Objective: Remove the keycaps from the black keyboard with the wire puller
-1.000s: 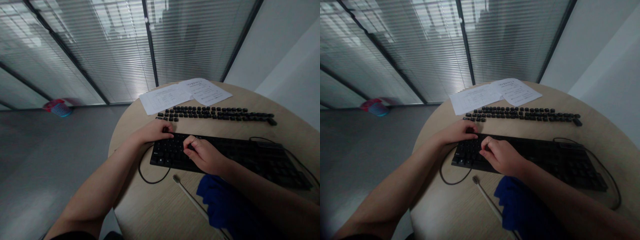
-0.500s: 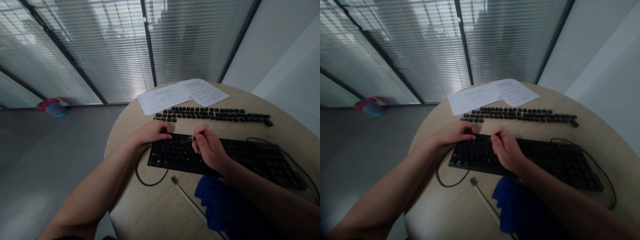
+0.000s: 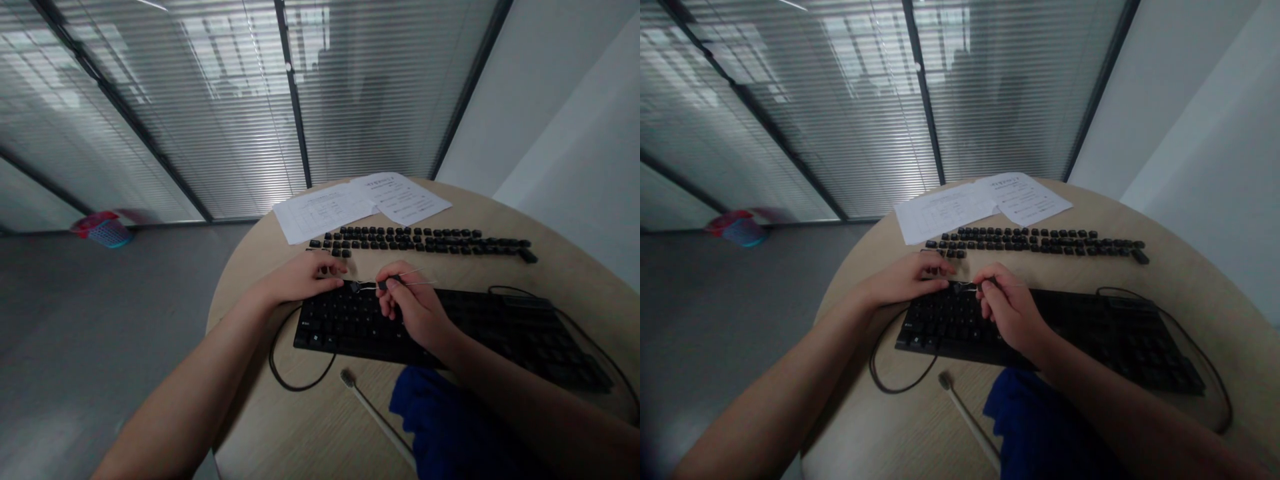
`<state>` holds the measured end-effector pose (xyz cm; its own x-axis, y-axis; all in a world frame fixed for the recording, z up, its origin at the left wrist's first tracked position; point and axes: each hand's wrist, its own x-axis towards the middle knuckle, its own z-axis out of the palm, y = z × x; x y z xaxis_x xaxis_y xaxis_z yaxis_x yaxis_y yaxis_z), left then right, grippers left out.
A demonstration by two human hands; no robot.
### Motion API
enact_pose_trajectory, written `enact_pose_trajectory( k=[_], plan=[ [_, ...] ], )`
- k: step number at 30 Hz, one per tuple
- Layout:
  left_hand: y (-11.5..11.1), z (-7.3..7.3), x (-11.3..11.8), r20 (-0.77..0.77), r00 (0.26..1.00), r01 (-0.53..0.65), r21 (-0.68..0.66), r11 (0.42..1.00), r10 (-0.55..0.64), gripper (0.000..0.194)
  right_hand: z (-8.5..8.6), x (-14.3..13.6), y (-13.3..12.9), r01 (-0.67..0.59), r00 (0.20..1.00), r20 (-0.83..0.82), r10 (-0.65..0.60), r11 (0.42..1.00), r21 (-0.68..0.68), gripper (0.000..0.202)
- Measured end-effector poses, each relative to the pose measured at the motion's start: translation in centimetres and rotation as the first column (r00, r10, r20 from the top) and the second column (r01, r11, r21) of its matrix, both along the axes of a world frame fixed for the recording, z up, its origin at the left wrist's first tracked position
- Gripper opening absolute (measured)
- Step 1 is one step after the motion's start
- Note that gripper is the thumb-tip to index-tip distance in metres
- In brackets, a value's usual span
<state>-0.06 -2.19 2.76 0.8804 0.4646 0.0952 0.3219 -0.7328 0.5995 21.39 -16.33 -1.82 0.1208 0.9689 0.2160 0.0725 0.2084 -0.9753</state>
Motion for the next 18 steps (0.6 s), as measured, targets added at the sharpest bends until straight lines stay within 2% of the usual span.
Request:
enact_pose_trajectory(
  k=[4,9,13,18],
  plan=[
    [-0.88,0.54,0.02,0.109,0.993,0.062,-0.156,0.986,-0.045,0.034,-0.18,0.19,-0.03,-0.057,0.994,0.097,0.052,0.997,0.055,0.017],
    [-1.04,0.3,0.18,0.083,0.988,0.15,-0.278,0.949,-0.132,0.023,0.02,0.36,-0.24,-0.141,0.972,0.206,0.114,0.983,0.121,0.022],
    [-0.74,0.05,0.19,0.075,0.987,0.158,-0.327,0.932,-0.141,0.021,-0.05,0.49,-0.32,-0.171,0.972,0.185,0.143,0.974,0.146,0.023],
    [-0.88,-0.05,0.26,0.058,0.988,0.154,-0.343,0.927,-0.143,0.023,-0.7,0.61,-0.25,-0.194,0.977,0.116,0.181,0.975,0.111,0.022]
  ],
)
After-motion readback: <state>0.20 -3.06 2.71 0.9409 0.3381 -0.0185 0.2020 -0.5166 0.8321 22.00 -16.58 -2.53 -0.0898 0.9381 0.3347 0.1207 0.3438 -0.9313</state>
